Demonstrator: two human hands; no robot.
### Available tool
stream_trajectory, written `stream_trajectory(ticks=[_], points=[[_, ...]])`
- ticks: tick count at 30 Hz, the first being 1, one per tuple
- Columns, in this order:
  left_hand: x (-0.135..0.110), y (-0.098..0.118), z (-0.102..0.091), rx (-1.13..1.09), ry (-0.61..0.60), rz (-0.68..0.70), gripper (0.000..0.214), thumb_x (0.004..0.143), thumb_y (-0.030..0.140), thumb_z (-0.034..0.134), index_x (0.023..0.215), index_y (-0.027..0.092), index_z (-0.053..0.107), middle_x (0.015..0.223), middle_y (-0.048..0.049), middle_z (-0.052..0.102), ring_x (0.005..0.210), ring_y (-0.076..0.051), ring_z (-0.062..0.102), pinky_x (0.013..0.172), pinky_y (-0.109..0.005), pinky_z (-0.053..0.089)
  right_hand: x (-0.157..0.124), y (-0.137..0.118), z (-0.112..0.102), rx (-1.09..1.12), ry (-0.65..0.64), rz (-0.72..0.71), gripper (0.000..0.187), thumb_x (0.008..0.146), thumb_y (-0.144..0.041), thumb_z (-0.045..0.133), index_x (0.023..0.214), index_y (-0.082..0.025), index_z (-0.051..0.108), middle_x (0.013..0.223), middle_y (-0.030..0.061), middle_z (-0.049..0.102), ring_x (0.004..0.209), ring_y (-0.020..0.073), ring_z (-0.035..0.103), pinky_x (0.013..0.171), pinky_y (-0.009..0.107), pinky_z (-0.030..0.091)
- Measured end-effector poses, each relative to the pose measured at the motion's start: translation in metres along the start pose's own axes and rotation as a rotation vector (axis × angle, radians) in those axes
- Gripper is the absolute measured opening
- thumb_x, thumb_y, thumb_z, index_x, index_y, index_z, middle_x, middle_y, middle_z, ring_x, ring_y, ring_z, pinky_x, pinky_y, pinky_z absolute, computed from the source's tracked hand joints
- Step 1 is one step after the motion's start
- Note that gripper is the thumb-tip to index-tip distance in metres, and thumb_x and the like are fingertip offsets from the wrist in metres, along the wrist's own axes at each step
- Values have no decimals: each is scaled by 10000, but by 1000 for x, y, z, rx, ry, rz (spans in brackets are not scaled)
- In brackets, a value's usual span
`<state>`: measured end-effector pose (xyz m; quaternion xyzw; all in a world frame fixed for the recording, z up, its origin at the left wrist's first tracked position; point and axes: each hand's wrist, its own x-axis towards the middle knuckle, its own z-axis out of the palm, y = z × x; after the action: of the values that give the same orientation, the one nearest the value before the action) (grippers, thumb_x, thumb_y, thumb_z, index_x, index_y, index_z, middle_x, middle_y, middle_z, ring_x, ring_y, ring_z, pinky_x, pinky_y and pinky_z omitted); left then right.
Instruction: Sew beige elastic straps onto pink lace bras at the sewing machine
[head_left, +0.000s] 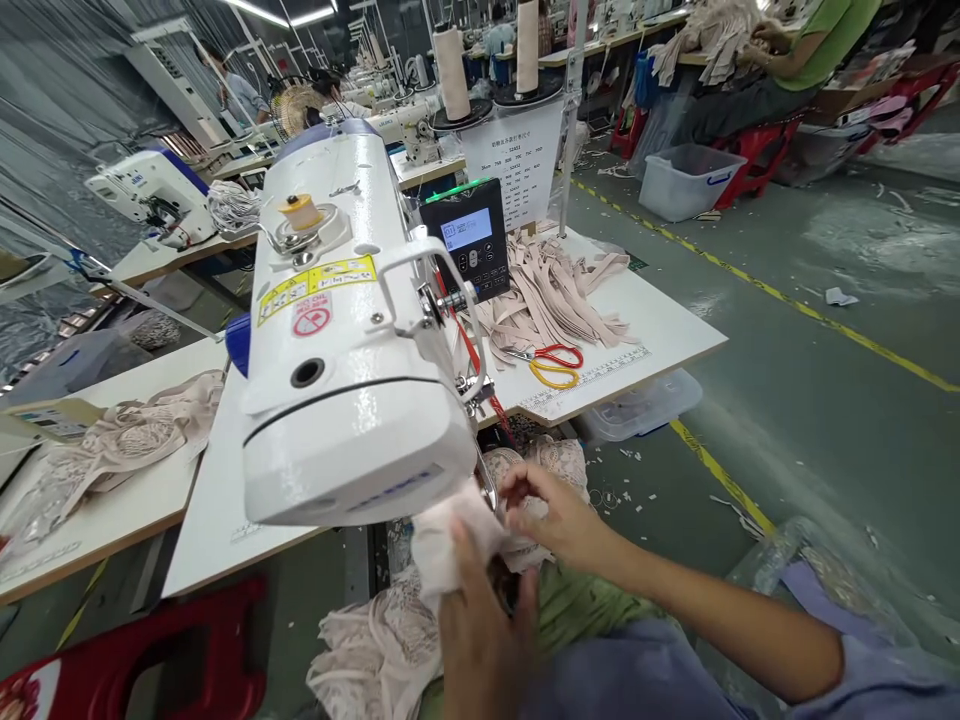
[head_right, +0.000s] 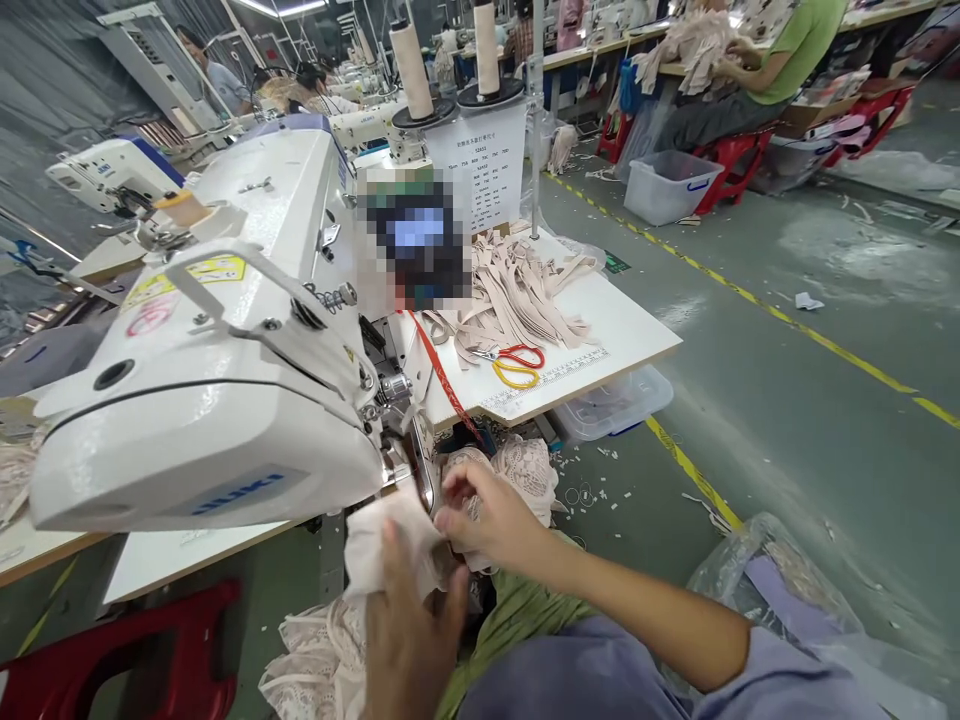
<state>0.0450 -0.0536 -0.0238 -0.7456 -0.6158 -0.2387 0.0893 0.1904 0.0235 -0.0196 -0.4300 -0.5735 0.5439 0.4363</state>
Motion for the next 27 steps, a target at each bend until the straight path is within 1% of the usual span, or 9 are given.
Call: stream_trajectory(ticks=[3,5,8,12,14,17,21,24,27], points=[[-28,22,-2,-104,-68,25,812,936,313,551,1565,63,102,1272,-258,646,882,-300,730,720,-373,601,-23,-5,-2,51,-77,58,446,882,-613,561,948,-175,613,908,50,627,871,194,572,771,308,469],[-37,23,-9,-310,-181,4,740,959,326,493,1560,70,145,1074,-186,746,782,-253,740,667,-318,601,-32,-7,-5,149,8,137,490,877,-652,539,889,-169,621,854,38,622,799,174,562,710,286,464],[-30,10,-25,-571,-234,22,462,959,236,483,1417,190,452,789,-38,764,663,-178,722,607,-240,574,-36,-13,-13,195,0,257,533,798,-697,606,780,-164,588,676,-23,514,598,107,435,526,223,353],[0,-6,-40,-413,-2,296,328,937,159,469,1237,196,596,1095,-116,731,1061,-262,677,924,-402,524,-30,-26,-21,69,-594,208,382,886,-494,582,692,-165,566,617,-49,444,554,84,381,505,207,322],[13,-11,-36,-308,-92,346,294,959,204,414,1110,167,663,917,-120,746,890,-265,706,792,-388,540,-26,-28,-20,-165,-767,65,264,919,-315,544,710,-166,603,641,-40,507,585,95,438,553,213,366],[24,-22,-23,-351,-416,33,404,959,364,408,673,195,638,502,-53,597,478,-203,578,507,-307,427,-21,-16,-10,-762,-574,-190,190,885,-138,550,715,-164,630,643,-9,579,572,120,466,536,250,351],[30,-30,-6,-1164,-884,-630,500,824,656,534,667,187,600,547,-40,596,546,-183,575,551,-288,429,-19,7,3,-1048,-347,-440,152,904,-101,539,813,-155,649,697,28,635,608,150,529,527,277,353],[28,-30,0,-1531,-863,-867,574,637,743,689,694,185,567,506,44,469,509,-133,497,543,-264,424,-18,14,3,-975,-302,-578,164,947,-135,505,946,-163,667,758,37,660,673,163,568,582,275,409],[23,-31,-1,-1514,-735,-860,551,679,712,693,643,185,538,499,74,400,481,-81,389,517,-215,357,-20,13,0,-822,-181,-553,214,946,-181,509,1120,-175,633,1001,95,673,916,207,610,776,323,493]])
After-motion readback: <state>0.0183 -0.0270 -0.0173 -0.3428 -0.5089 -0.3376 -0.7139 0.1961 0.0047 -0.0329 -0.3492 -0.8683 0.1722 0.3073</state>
